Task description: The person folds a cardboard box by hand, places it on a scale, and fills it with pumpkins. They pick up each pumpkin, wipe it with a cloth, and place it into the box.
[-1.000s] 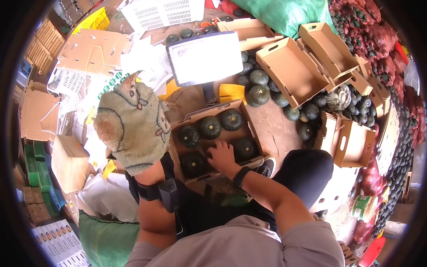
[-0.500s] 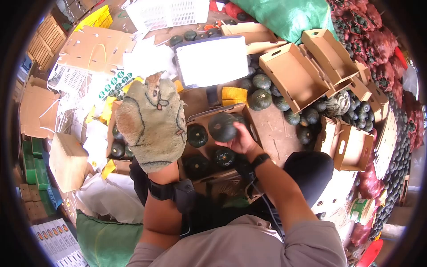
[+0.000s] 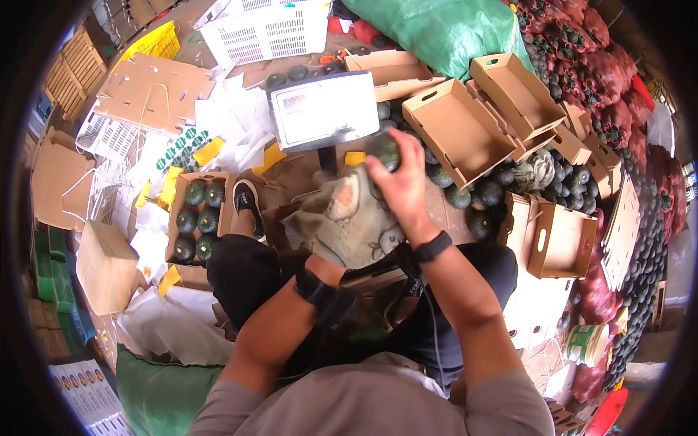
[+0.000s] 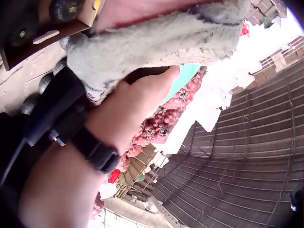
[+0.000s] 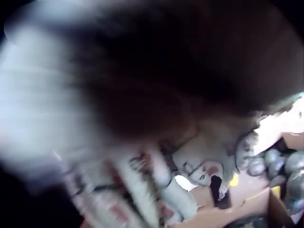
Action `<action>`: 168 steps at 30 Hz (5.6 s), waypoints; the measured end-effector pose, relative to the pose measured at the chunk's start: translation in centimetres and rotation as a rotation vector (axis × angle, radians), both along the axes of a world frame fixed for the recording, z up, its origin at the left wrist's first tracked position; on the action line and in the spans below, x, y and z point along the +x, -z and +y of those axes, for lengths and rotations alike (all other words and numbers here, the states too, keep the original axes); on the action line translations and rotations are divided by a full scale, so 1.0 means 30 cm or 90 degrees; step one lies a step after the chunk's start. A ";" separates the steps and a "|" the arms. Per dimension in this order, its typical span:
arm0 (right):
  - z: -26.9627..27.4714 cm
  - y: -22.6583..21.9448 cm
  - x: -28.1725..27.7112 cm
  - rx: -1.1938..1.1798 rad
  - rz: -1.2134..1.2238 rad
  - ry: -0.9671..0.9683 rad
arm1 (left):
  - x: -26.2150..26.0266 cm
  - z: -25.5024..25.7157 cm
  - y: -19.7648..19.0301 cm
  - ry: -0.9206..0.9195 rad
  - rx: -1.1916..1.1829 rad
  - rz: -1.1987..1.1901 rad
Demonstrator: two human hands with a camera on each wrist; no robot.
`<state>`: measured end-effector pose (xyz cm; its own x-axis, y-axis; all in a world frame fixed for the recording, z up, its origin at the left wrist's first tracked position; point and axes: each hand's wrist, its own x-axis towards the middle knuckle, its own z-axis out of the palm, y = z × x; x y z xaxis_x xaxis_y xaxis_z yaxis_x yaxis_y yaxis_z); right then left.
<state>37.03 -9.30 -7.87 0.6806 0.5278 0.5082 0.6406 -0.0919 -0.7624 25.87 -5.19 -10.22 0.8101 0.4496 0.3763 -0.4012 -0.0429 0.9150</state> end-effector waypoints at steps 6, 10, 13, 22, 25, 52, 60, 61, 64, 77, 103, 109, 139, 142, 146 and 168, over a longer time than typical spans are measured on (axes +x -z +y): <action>-0.096 0.029 -0.176 -0.027 -0.088 -0.257 | -0.035 0.209 0.167 0.304 -0.723 -0.132; -0.037 0.061 -0.055 -0.004 0.010 0.028 | -0.023 0.068 -0.018 0.083 -0.105 0.061; -0.124 -0.002 -0.107 -0.042 -0.015 -0.337 | -0.004 0.126 0.211 0.226 -0.598 -0.007; -0.119 0.002 -0.171 -0.071 0.062 -0.251 | -0.101 0.235 0.073 -0.125 0.434 0.275; -0.073 0.054 -0.176 0.245 0.546 -0.238 | -0.057 0.096 0.145 -0.226 0.202 0.159; -0.085 0.130 -0.161 0.085 0.519 -0.283 | -0.090 0.134 0.057 -0.317 0.243 0.241; -0.132 0.048 -0.102 -0.123 0.144 -0.429 | -0.140 0.218 0.119 -0.281 0.446 0.244; -0.137 0.051 -0.095 -0.124 0.187 -0.461 | -0.146 0.220 0.099 -0.275 0.476 0.244; -0.155 0.058 -0.089 -0.120 0.371 -0.557 | -0.151 0.233 0.076 -0.217 0.501 0.218; -0.131 0.072 -0.071 -0.135 0.371 -0.449 | -0.115 0.142 0.153 -0.354 0.408 0.166; -0.101 0.084 -0.116 -0.141 0.219 -0.333 | -0.111 0.135 0.169 -0.387 0.206 0.149; -0.112 0.081 -0.129 0.001 0.493 -0.426 | -0.103 0.188 0.253 -0.255 0.107 0.212; -0.037 0.258 -0.129 -0.071 0.968 -0.436 | -0.210 0.291 0.100 -0.485 0.342 0.218; 0.019 0.405 -0.163 -0.251 0.873 -0.236 | -0.312 0.315 0.041 -0.530 0.437 0.327; 0.059 0.598 -0.300 -0.363 0.010 0.044 | -0.379 0.309 0.006 -0.551 0.573 0.432; -0.044 0.412 -0.004 0.080 1.028 -0.346 | -0.308 0.183 -0.051 -0.454 0.355 0.409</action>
<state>36.92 -10.60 -20.22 0.2761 0.8686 -0.4115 -0.7963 -0.0330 -0.6040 16.63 0.30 -8.69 0.5503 0.7885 0.2745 0.4211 -0.5460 0.7243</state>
